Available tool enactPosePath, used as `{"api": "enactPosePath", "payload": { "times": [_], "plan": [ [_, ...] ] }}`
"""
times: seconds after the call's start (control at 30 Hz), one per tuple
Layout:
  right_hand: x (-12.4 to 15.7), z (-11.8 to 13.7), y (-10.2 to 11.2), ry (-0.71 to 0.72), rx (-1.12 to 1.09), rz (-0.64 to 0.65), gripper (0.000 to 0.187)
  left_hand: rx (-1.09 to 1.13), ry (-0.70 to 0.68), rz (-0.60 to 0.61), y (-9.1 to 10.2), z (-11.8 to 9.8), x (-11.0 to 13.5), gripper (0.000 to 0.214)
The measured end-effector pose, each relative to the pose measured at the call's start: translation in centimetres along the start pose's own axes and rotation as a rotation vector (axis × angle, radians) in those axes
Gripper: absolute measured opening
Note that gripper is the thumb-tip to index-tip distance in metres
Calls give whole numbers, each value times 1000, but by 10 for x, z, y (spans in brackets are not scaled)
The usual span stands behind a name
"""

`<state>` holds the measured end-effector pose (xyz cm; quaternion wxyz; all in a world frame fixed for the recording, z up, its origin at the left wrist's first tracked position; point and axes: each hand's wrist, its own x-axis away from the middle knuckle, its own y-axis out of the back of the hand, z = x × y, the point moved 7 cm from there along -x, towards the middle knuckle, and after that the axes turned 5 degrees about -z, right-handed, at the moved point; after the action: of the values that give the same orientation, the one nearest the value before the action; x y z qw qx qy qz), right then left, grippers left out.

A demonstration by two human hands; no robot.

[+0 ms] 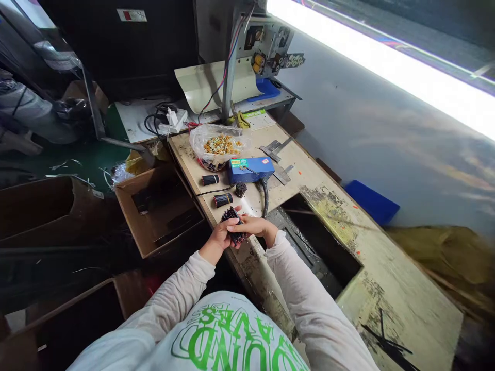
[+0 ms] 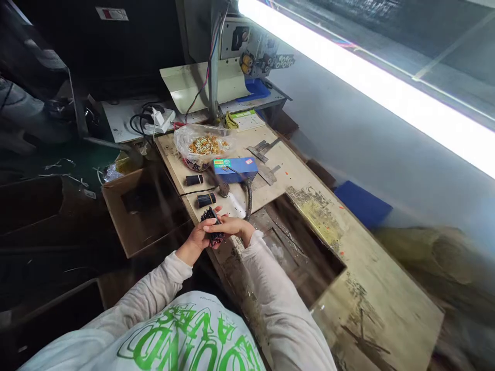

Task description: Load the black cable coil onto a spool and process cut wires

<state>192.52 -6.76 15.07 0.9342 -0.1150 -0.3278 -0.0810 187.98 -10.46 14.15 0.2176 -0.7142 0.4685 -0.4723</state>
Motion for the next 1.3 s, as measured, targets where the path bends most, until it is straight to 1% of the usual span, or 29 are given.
{"api": "enactPosePath", "payload": {
  "times": [0.13,0.27,0.37,0.5,0.67,0.73,0.8,0.93,1.03,1.1,1.17,1.23,1.3],
  "plan": [
    [4,0,2,-23,63,-50,59,91,30,10,-2,5,-3,73],
    [12,6,6,-57,89,-159,59,143,36,12,-4,7,-4,71],
    [17,8,7,-72,119,-206,59,175,42,27,-7,9,-3,71],
    [17,10,8,-23,129,-248,64,206,43,54,-10,8,-1,64],
    [15,12,16,19,120,-340,62,240,65,74,-11,10,-1,61],
    [17,13,20,21,161,-380,61,253,78,80,-11,11,-1,60],
    [18,13,19,-4,228,-367,63,265,69,82,-10,11,-1,57],
    [24,13,10,-59,331,-253,74,281,32,63,-5,9,-1,50],
    [32,12,11,-93,366,-241,79,274,77,41,-2,11,0,46],
    [39,11,18,-108,394,-293,80,270,85,17,0,10,-1,45],
    [47,10,28,-94,413,-397,78,289,44,-14,4,6,-2,43],
    [55,15,38,-34,462,-551,71,308,4,-45,7,3,-3,40],
    [64,27,43,94,558,-740,57,301,5,-72,9,2,-5,38]
  ]
}}
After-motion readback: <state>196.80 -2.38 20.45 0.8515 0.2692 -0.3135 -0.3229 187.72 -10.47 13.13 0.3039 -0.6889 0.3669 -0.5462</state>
